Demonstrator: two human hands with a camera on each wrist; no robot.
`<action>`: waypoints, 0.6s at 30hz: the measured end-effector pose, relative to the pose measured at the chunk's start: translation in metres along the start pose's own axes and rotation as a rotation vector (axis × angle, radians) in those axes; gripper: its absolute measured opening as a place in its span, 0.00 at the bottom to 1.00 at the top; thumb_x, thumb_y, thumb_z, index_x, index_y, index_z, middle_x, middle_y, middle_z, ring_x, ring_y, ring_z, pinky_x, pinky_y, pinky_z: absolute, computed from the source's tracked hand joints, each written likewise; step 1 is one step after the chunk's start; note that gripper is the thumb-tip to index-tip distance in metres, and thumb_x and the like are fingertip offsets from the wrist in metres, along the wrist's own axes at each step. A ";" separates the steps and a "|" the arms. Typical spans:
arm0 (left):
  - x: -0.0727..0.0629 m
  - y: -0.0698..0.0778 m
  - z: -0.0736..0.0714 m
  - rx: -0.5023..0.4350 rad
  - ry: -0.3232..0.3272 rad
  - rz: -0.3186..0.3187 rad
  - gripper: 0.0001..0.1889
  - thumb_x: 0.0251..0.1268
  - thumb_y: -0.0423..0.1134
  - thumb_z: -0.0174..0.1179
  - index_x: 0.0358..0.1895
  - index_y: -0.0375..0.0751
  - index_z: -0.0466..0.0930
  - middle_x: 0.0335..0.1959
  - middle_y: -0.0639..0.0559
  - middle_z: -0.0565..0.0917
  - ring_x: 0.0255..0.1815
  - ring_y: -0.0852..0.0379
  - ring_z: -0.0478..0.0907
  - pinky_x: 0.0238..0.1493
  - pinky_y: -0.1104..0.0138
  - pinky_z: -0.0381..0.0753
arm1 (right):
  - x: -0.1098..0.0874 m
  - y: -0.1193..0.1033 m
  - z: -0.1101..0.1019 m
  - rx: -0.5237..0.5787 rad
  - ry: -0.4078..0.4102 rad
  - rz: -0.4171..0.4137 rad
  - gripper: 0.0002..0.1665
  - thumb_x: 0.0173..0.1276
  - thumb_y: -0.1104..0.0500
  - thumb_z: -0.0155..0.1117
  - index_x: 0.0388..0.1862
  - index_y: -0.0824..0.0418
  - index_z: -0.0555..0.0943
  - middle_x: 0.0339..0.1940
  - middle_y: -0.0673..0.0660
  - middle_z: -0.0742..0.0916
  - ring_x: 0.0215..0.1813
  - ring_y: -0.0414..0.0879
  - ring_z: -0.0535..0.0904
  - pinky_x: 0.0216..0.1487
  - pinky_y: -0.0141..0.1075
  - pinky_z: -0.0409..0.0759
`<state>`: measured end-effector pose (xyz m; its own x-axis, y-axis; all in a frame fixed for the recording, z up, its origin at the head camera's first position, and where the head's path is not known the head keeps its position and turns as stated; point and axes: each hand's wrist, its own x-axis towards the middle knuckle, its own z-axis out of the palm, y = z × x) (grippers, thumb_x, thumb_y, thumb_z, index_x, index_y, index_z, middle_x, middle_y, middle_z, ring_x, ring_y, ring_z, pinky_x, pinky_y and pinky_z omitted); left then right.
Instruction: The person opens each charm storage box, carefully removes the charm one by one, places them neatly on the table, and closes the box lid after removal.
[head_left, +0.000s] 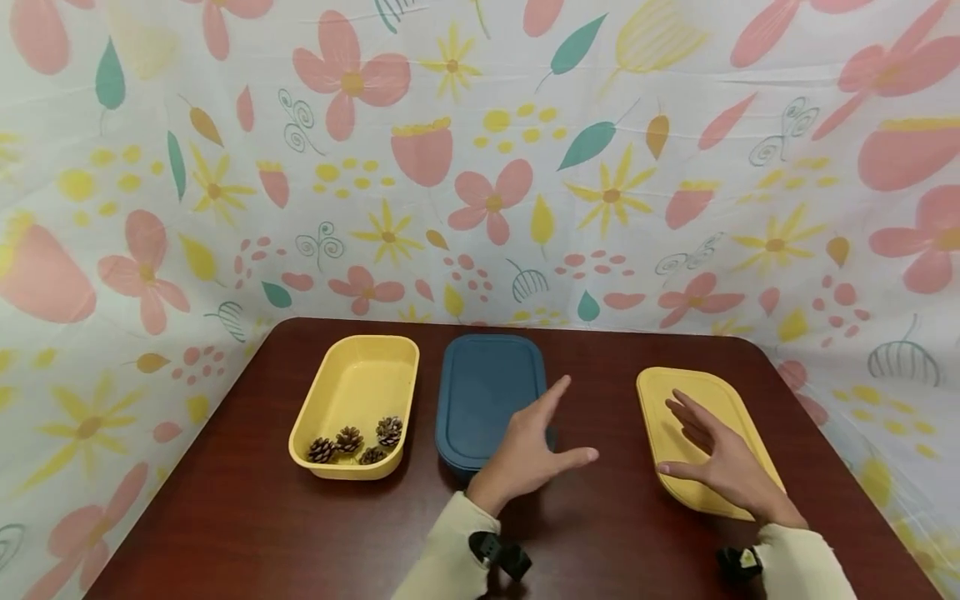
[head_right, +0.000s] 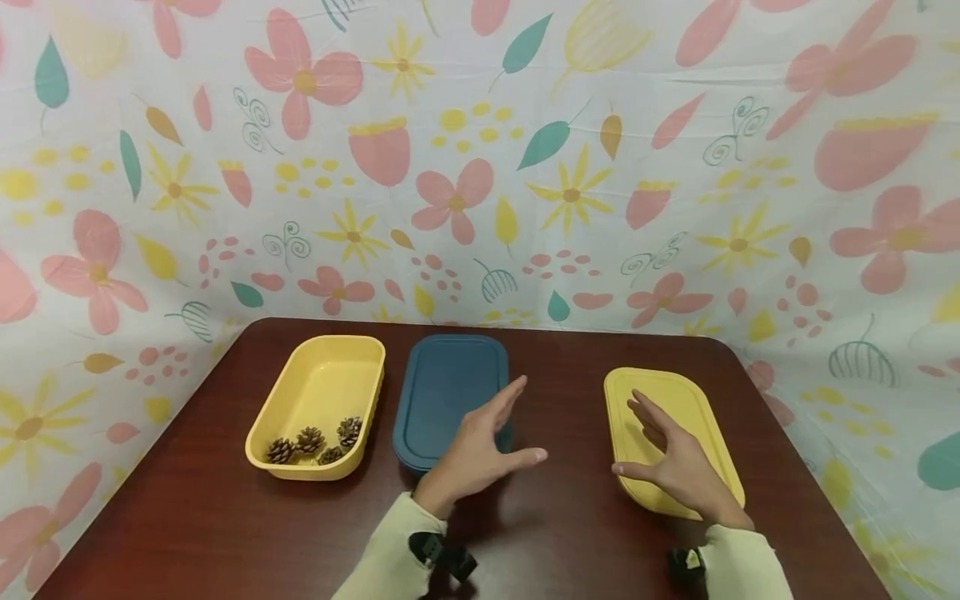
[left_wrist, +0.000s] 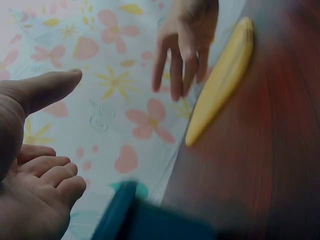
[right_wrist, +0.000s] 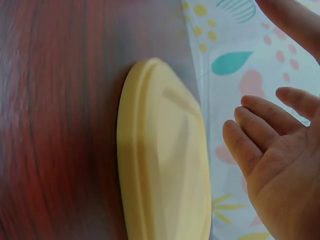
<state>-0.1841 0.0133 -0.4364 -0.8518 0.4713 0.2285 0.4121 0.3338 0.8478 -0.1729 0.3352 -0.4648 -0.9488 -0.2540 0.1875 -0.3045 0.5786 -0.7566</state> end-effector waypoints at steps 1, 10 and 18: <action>-0.003 -0.001 -0.005 -0.009 0.004 0.005 0.49 0.62 0.54 0.69 0.81 0.64 0.47 0.82 0.60 0.56 0.81 0.54 0.58 0.75 0.54 0.69 | 0.000 -0.001 0.000 0.006 0.002 -0.009 0.62 0.58 0.56 0.79 0.83 0.45 0.51 0.79 0.65 0.67 0.65 0.10 0.61 0.60 0.10 0.67; -0.029 -0.014 -0.055 -0.047 0.097 -0.016 0.49 0.60 0.51 0.72 0.80 0.70 0.49 0.82 0.58 0.56 0.82 0.54 0.56 0.76 0.53 0.67 | 0.010 -0.010 0.015 0.028 -0.012 -0.029 0.62 0.57 0.56 0.79 0.83 0.43 0.52 0.79 0.67 0.66 0.68 0.13 0.61 0.61 0.10 0.66; -0.040 -0.028 -0.079 0.015 0.123 -0.066 0.49 0.59 0.51 0.73 0.80 0.68 0.50 0.81 0.57 0.58 0.81 0.51 0.59 0.75 0.49 0.68 | 0.018 -0.023 0.033 0.044 -0.001 -0.027 0.60 0.57 0.57 0.79 0.82 0.44 0.54 0.78 0.68 0.68 0.67 0.10 0.60 0.61 0.09 0.63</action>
<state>-0.1874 -0.0799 -0.4316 -0.9100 0.3444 0.2307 0.3582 0.3731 0.8559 -0.1801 0.2918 -0.4644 -0.9403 -0.2698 0.2077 -0.3259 0.5370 -0.7781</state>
